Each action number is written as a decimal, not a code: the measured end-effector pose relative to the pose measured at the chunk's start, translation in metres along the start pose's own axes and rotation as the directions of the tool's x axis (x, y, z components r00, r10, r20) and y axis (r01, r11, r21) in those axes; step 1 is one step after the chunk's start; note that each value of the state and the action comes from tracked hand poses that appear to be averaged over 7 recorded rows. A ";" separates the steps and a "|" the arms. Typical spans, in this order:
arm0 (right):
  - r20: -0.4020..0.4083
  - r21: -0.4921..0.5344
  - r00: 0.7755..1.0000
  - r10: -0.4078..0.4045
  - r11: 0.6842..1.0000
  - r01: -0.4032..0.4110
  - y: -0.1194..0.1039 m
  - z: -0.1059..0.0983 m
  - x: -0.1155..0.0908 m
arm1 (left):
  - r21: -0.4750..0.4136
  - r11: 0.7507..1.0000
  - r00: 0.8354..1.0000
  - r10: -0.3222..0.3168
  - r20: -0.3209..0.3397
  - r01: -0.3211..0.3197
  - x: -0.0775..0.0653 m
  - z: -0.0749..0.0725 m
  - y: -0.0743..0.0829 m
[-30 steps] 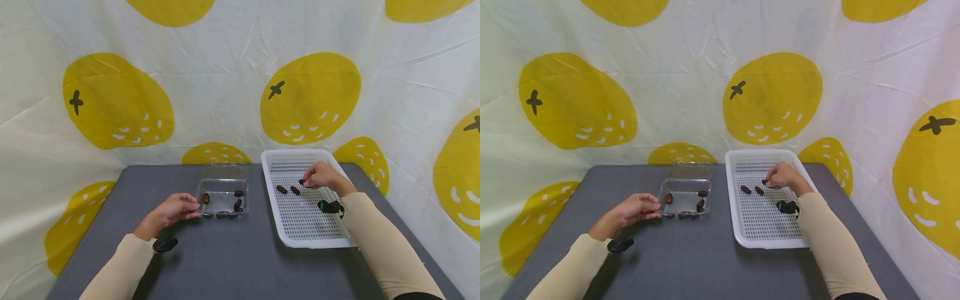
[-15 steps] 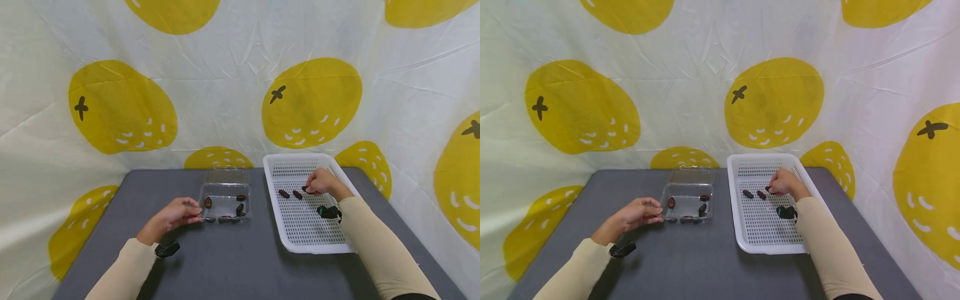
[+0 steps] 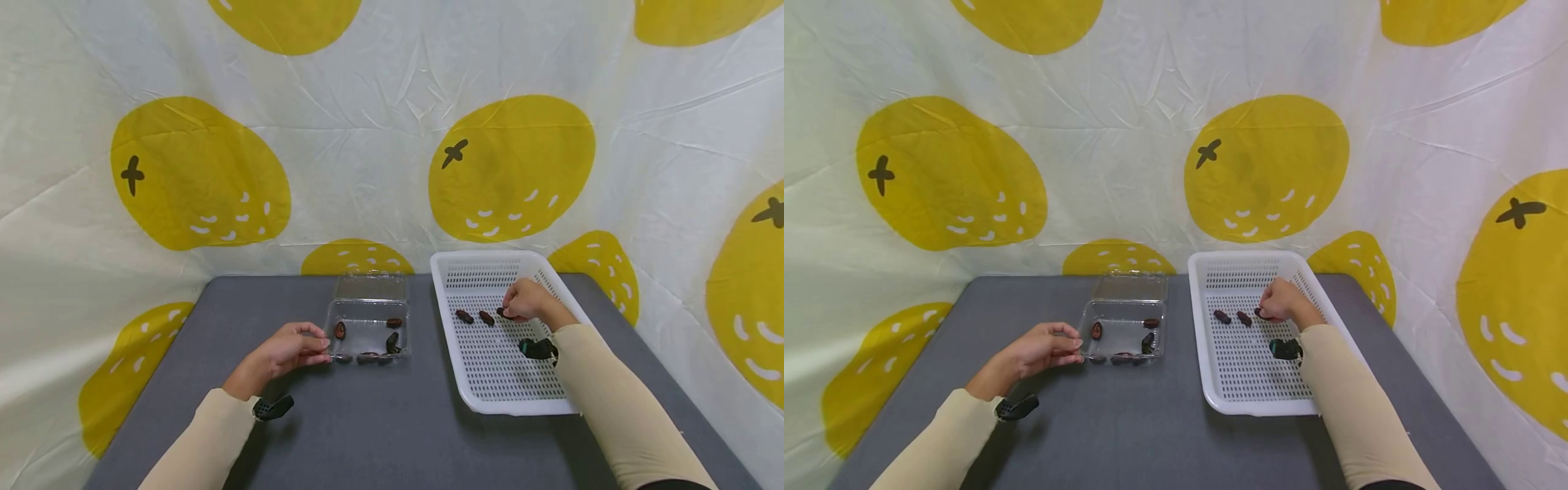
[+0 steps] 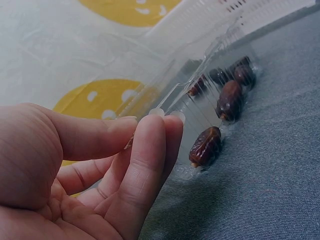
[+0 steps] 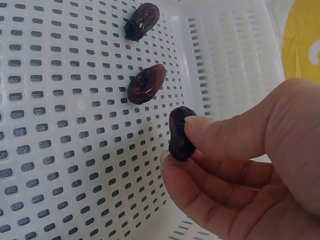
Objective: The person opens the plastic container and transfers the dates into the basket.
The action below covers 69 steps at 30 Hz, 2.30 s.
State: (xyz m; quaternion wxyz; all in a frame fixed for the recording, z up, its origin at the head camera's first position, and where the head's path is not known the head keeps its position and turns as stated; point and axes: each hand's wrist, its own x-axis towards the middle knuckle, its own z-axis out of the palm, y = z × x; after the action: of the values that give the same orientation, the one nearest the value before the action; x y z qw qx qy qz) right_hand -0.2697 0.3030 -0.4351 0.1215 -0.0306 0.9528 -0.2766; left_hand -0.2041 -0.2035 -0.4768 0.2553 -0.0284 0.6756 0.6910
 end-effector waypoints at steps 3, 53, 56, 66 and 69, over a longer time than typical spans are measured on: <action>-0.002 0.003 1.000 -0.004 1.000 0.004 0.002 0.000 0.001 | 0.000 1.000 1.000 -0.006 0.000 0.006 0.000 0.000 0.000; 0.136 0.478 0.928 -0.346 0.844 0.245 -0.122 0.018 0.004 | -0.024 1.000 1.000 0.019 0.007 -0.019 0.005 -0.004 -0.003; 0.158 0.471 0.918 -0.364 0.845 0.254 -0.136 0.019 0.005 | -0.016 1.000 1.000 0.019 0.005 -0.018 0.006 -0.004 -0.002; 0.229 0.473 0.875 -0.427 0.834 0.283 -0.178 0.049 0.010 | -0.020 1.000 1.000 0.005 -0.007 -0.005 0.004 -0.002 -0.001; 0.248 0.457 0.866 -0.435 0.840 0.291 -0.191 0.061 0.012 | -0.026 1.000 1.000 0.002 -0.019 -0.003 0.004 -0.002 -0.001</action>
State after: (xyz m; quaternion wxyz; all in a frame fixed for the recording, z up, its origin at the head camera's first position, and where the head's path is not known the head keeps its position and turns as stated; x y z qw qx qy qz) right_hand -0.2680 0.1082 -0.3854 0.2332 -0.2350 0.8147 -0.4761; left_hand -0.2073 -0.2039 -0.4791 0.2478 -0.0374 0.6690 0.6997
